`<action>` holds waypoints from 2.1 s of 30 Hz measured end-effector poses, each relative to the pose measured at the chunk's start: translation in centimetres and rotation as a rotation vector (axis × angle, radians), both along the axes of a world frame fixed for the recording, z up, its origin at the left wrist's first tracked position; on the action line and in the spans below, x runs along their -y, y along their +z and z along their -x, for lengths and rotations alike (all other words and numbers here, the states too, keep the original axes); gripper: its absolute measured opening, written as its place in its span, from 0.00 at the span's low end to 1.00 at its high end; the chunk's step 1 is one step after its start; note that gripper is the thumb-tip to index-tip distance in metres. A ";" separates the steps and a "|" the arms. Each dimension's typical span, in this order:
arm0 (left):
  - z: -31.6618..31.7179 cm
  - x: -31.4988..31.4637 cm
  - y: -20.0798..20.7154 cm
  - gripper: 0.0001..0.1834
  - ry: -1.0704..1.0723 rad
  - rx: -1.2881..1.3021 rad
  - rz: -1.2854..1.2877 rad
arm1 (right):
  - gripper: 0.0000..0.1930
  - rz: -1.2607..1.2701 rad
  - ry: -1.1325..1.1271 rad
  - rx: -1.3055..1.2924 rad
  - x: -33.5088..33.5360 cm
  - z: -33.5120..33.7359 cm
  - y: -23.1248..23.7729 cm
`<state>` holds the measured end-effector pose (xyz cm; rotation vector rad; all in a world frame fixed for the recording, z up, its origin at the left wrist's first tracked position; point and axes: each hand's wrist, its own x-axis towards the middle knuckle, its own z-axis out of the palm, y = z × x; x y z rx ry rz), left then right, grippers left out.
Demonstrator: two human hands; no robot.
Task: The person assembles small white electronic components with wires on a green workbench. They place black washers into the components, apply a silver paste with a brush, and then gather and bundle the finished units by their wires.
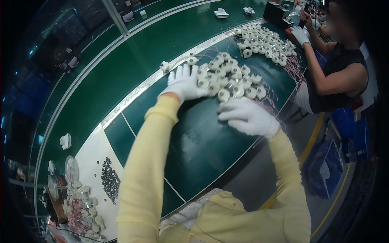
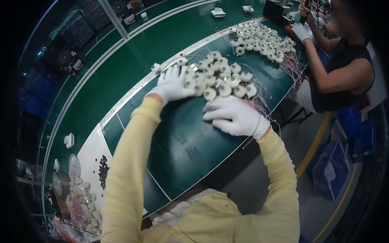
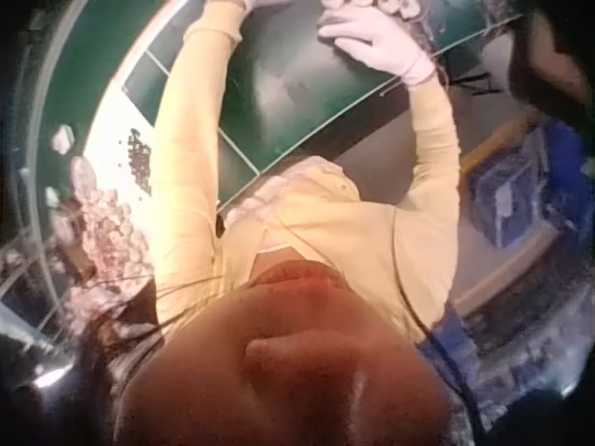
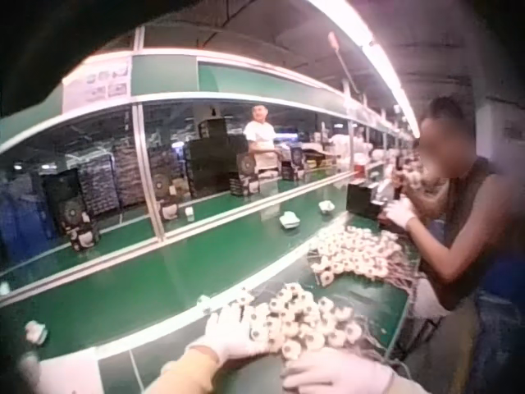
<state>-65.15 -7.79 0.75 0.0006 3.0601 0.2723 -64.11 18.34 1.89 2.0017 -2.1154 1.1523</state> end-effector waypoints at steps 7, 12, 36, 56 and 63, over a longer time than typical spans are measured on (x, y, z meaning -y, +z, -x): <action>0.7 -3.7 3.4 0.37 -0.008 0.061 -0.100 | 0.11 0.057 -0.326 -0.089 -0.8 -6.1 -0.1; -2.5 3.8 4.6 0.38 0.303 -0.456 -0.335 | 0.18 -0.143 -0.349 -0.069 -2.1 -3.0 0.1; 8.3 -3.3 -0.5 0.43 -0.219 -0.269 -0.982 | 0.31 -0.398 -0.327 -0.296 1.9 9.0 -1.1; -45.5 2.0 8.3 0.36 0.329 -0.674 -0.651 | 0.28 -0.335 -0.417 0.040 22.3 14.3 -4.5; -56.8 -1.0 4.0 0.33 0.858 -0.703 -0.443 | 0.32 -0.424 -0.873 -0.034 14.9 29.9 -10.8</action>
